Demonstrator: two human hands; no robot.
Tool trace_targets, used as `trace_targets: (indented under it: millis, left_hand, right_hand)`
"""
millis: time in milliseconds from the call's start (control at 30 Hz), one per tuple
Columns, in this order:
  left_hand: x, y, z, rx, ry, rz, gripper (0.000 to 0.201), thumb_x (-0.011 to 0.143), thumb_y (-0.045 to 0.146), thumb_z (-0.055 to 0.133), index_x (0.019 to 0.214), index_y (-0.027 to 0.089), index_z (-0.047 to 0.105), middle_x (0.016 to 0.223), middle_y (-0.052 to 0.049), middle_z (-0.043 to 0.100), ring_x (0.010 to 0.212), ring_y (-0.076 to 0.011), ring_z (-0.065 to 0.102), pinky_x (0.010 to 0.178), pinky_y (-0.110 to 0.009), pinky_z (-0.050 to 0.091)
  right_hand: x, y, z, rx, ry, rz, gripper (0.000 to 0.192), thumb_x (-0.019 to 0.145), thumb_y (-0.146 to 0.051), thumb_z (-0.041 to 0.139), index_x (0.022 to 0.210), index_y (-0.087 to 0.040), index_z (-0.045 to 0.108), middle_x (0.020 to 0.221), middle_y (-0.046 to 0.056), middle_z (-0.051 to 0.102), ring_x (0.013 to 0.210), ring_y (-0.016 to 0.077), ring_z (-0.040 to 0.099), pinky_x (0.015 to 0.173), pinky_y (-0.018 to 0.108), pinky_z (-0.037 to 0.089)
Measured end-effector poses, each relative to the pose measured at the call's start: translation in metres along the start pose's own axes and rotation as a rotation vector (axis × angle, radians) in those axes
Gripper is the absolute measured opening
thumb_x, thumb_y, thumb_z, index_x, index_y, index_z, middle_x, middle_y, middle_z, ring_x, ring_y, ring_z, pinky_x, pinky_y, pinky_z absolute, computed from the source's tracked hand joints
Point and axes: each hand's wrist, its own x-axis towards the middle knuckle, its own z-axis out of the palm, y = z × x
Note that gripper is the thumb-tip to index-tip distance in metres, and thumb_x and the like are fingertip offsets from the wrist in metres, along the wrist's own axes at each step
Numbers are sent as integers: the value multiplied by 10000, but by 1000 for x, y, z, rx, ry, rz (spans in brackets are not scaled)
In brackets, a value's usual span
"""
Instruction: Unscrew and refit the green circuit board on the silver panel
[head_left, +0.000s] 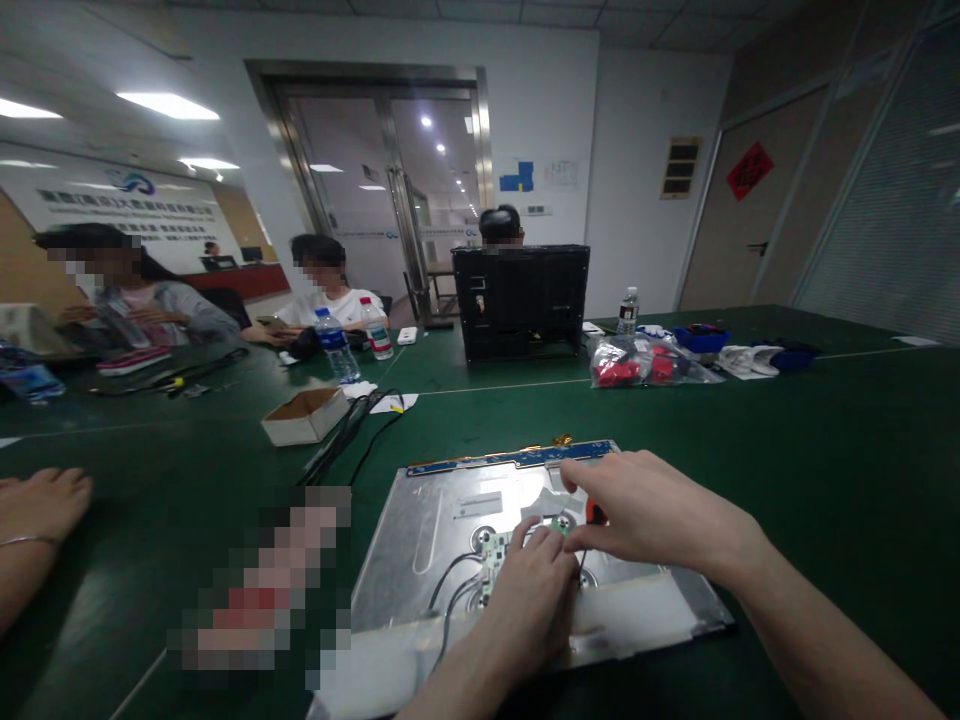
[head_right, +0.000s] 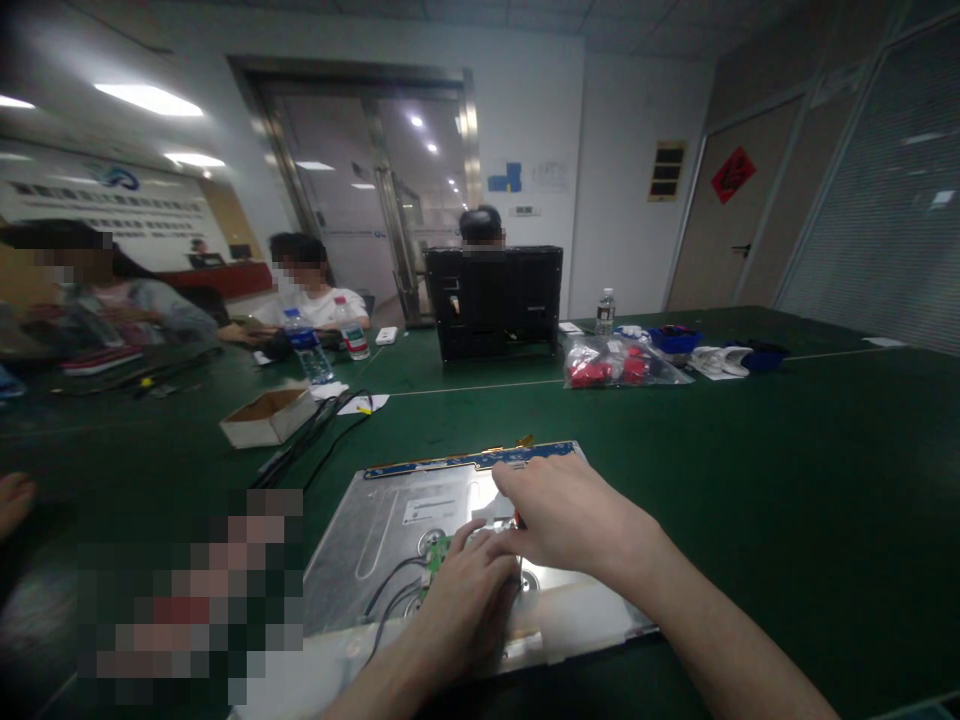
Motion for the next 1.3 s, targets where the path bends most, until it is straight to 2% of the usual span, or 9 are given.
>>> trace_targets:
  millis: [167,300,400,500,733,833,967,1067,1300]
  left_hand:
    - [1,-2,0,16,-17,15,70,794,158,532,832,187,582,922,-45,618,911,-219,542,998,-446,310]
    - [0,-1,1,9,-1,7,104,781,135,522,845,194,580,929,-43,614,909,-216,540,1000,-445,315]
    - [0,0,1,8,3,4,106,779,140,531,850,196,585,928,-40,615,916,-214,541,1012,-441,309]
    - [0,1,-1,13,-2,-4,87,801,140,517,818,197,581,916,-35,619,923,-209,540,1022,-436,299]
    - [1,0,-1,27,-49,-8,88,788,151,532,844,193,584,924,-36,614,929,-208,533,1031,-435,283]
    - [1,-1,-1,29,-61,-10,80,780,164,542,846,194,577,935,-37,610,926,-208,529,1032,-436,282]
    - [1,-1,-2,32,-68,-10,49,770,175,547,812,193,565,919,-39,608,911,-213,530,1024,-436,292]
    - [0,0,-3,31,-65,-13,82,760,162,541,833,189,567,957,-49,609,943,-221,528,1023,-440,293]
    - [1,2,-6,8,-56,-7,107,780,144,521,853,192,582,932,-43,613,934,-219,533,1016,-441,299]
  right_hand:
    - [7,0,2,-54,-14,20,348,942,-438,370,886,-198,615,716,33,676,633,196,613,532,280,350]
    - [4,2,-2,5,-16,-55,170,861,-298,512,971,-192,588,785,33,673,645,170,592,530,256,338]
    - [-1,2,-5,84,-47,-111,219,796,-268,570,999,-185,572,860,50,673,710,177,596,548,253,355]
    - [-1,2,-4,39,-37,-46,260,806,-357,587,1004,-189,582,861,59,680,733,201,614,570,272,372]
    - [7,4,0,-43,-22,23,321,927,-443,398,906,-206,613,717,32,681,625,197,613,523,281,335]
    - [4,6,-2,1,-21,-23,191,877,-336,487,966,-206,595,767,27,680,651,183,608,534,272,339]
    - [-2,6,-4,42,-29,-66,288,795,-316,581,1058,-201,563,867,45,672,742,200,616,584,283,371]
    - [-2,5,-3,-17,-22,14,328,784,-395,617,1037,-189,576,843,59,675,736,224,627,583,295,377]
    - [5,1,-2,-53,-4,38,397,927,-497,372,887,-186,615,760,58,681,652,205,614,530,290,336]
